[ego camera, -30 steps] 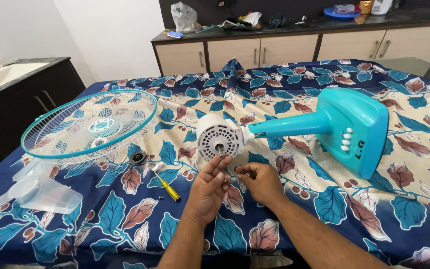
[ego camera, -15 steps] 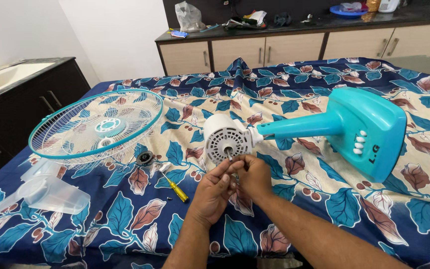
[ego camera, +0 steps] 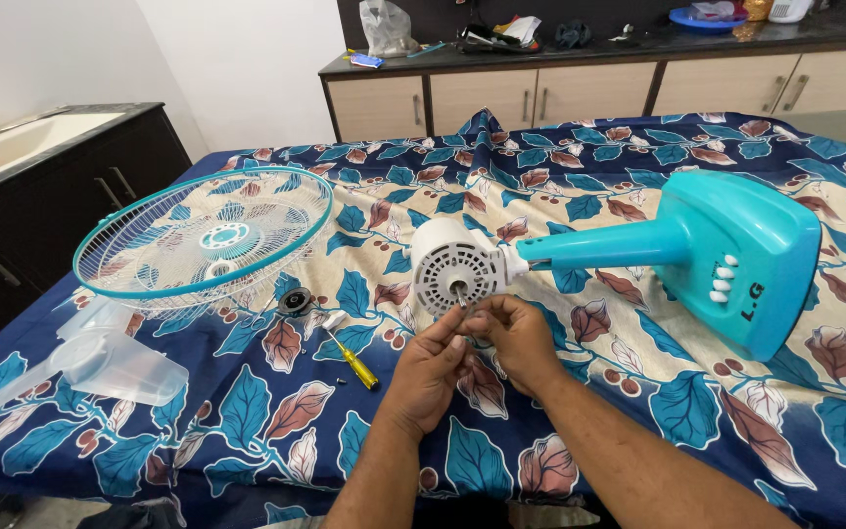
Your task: The person uses a yellow screwdriver to tighten screws on the motor housing of a disassembled table fan. They repeatedly insert and remove a metal shaft component while securing the assembly on a table.
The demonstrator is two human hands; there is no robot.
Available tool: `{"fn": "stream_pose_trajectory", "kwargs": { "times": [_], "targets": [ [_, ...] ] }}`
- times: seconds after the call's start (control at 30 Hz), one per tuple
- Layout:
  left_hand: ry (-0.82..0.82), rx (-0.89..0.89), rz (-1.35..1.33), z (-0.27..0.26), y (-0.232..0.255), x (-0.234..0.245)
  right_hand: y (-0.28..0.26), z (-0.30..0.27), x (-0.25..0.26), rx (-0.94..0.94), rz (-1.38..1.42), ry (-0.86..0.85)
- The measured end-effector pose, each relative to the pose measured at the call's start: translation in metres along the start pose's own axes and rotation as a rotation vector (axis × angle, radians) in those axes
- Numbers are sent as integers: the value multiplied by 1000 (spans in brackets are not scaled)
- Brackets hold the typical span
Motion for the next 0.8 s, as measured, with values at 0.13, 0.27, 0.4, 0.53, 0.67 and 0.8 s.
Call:
{"fn": "stream_pose_trajectory", "kwargs": {
  "times": [0.13, 0.27, 0.4, 0.53, 0.67, 0.8],
  "targets": [
    [229, -124, 109, 13, -8, 17, 11, 5, 5, 48, 45, 34],
    [474, -107, -79, 14, -5, 25, 17, 7, 8, 26, 87, 46],
    [142, -17, -203, 7, 7, 4, 14, 7, 7, 50, 114, 27],
    [51, -34, -152, 0, 19, -10, 6, 4, 1, 110, 24, 29],
    [40, -27, -106, -1, 23, -16, -9, -7, -6, 178, -388, 248],
    [65, 0, -80, -1, 25, -19, -31, -14, -12, 285, -575, 351]
  ]
}}
Point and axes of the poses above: each hand's wrist, its own z-axis towards the middle knuckle, its own x-axis out of the back of the hand, y = z × x, the point moved 3 cm from there along z, towards the middle knuckle, and after that the axes turned 3 degrees about -x, right-handed, at the moved point
